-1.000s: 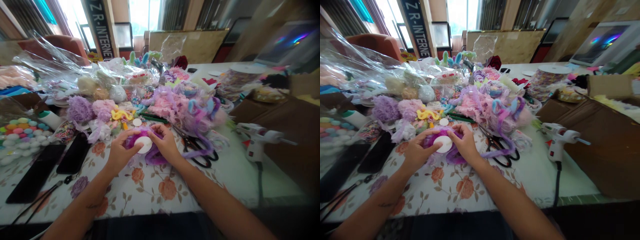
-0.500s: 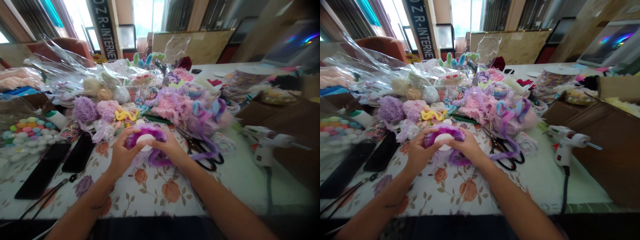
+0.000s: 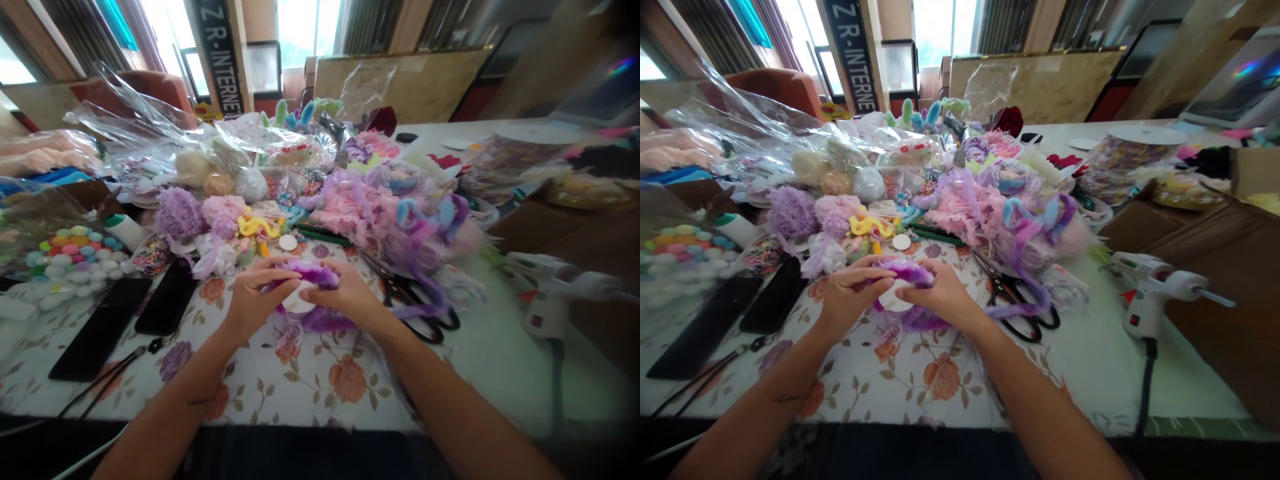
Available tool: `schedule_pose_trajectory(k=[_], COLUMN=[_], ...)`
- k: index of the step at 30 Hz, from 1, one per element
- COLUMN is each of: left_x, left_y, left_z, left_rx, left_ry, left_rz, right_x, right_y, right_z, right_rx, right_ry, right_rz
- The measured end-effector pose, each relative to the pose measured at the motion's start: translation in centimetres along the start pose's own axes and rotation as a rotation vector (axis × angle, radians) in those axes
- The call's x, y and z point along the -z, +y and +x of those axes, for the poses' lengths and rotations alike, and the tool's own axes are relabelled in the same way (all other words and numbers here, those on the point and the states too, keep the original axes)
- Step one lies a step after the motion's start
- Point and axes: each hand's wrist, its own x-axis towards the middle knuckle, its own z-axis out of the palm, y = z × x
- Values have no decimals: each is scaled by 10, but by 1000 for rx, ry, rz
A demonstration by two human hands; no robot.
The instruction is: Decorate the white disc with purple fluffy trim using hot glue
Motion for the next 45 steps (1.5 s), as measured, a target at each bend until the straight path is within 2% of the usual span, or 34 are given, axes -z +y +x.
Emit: schedule_pose_trajectory(k=[4,10,18,22,29,34,40,45], left_x=[1,3,11,11,5,3,3,5], left_y=[-1,3,-2,-1,-3,-6,-9,-7], left_z=[1,2,5,5,2,2,2,4], left_rx=[82,126,249,277,460,542,539,339], left_ry=[11,-2,-125,-111,-91,-57,-106,-101], left_rz=[-41,-74,-203,-233,-483,-528,-485,-354], right_x=[2,4,5,5,8,7,8,9], right_y=[3,3,3,3,4,3,3,1], right_z=[0,-1,-1,0,1,1,4,4], right_rx=[2,24,7,-2,22,4,-30,-20], right_ry=[-15,-28,-55,-62,-82,-83,-37,-56], right_rz=[32,75,135,144,74,49,78,19])
